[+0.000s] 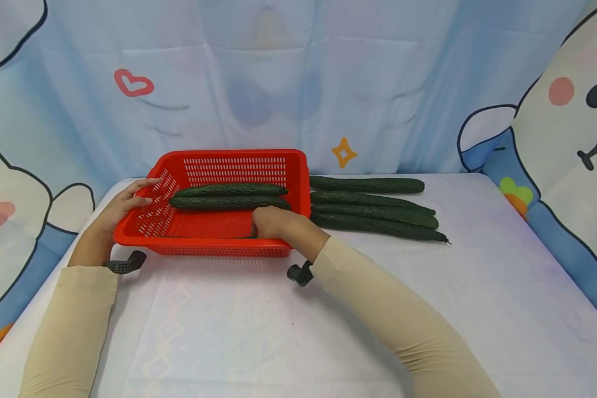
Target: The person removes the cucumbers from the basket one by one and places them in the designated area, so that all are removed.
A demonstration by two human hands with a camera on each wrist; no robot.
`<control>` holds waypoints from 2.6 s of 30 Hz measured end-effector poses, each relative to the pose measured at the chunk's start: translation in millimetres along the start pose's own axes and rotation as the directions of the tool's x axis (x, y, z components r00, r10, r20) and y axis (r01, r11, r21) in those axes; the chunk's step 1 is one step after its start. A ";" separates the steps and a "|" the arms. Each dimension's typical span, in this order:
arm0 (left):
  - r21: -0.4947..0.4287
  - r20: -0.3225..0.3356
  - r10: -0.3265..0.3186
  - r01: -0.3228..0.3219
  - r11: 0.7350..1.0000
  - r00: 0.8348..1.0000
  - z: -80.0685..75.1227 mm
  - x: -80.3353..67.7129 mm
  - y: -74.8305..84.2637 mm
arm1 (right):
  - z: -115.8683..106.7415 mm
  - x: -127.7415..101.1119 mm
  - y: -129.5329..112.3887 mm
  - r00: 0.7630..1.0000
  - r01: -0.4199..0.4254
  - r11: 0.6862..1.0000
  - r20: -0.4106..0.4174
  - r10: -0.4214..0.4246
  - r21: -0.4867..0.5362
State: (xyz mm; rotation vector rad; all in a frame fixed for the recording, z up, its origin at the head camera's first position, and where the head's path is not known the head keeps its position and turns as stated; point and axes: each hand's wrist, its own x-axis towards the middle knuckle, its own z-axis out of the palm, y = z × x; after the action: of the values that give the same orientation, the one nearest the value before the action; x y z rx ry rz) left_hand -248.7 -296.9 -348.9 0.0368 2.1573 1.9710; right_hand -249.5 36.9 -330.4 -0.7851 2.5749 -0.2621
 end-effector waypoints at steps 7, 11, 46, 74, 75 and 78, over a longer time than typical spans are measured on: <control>-0.009 -0.005 -0.011 0.011 1.000 1.000 1.1 -1.7 1.5 | 0.6 1.1 -0.6 1.000 -0.006 1.000 0.003 0.006 -0.015; -0.013 -0.003 -0.001 0.001 1.000 1.000 1.4 -2.6 1.5 | 1.1 2.3 -1.6 1.000 -0.015 1.000 0.008 0.015 -0.019; -0.012 0.004 0.013 -0.013 1.000 1.000 1.5 -1.7 1.0 | -1.6 -5.3 -0.7 0.992 0.101 0.991 -0.068 -0.107 -0.091; 0.007 -0.002 0.013 -0.013 1.000 1.000 1.4 -0.2 -0.9 | 2.2 -4.9 -0.6 0.937 0.137 0.986 -0.311 -0.160 -0.097; 0.004 -0.002 0.013 -0.013 1.000 1.000 1.4 0.1 -1.1 | 2.5 -5.4 -0.7 0.932 0.137 0.986 -0.326 -0.161 -0.096; -0.005 0.000 0.014 -0.014 1.000 1.000 1.4 0.8 -1.5 | 3.1 -7.3 -1.5 0.914 0.141 0.985 -0.369 -0.168 -0.099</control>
State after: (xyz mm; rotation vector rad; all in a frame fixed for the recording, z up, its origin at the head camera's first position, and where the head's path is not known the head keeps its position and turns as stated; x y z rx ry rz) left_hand -249.0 -295.5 -350.6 0.0517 2.1584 1.9838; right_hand -241.9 39.7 -330.1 -1.0571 2.8948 -0.4080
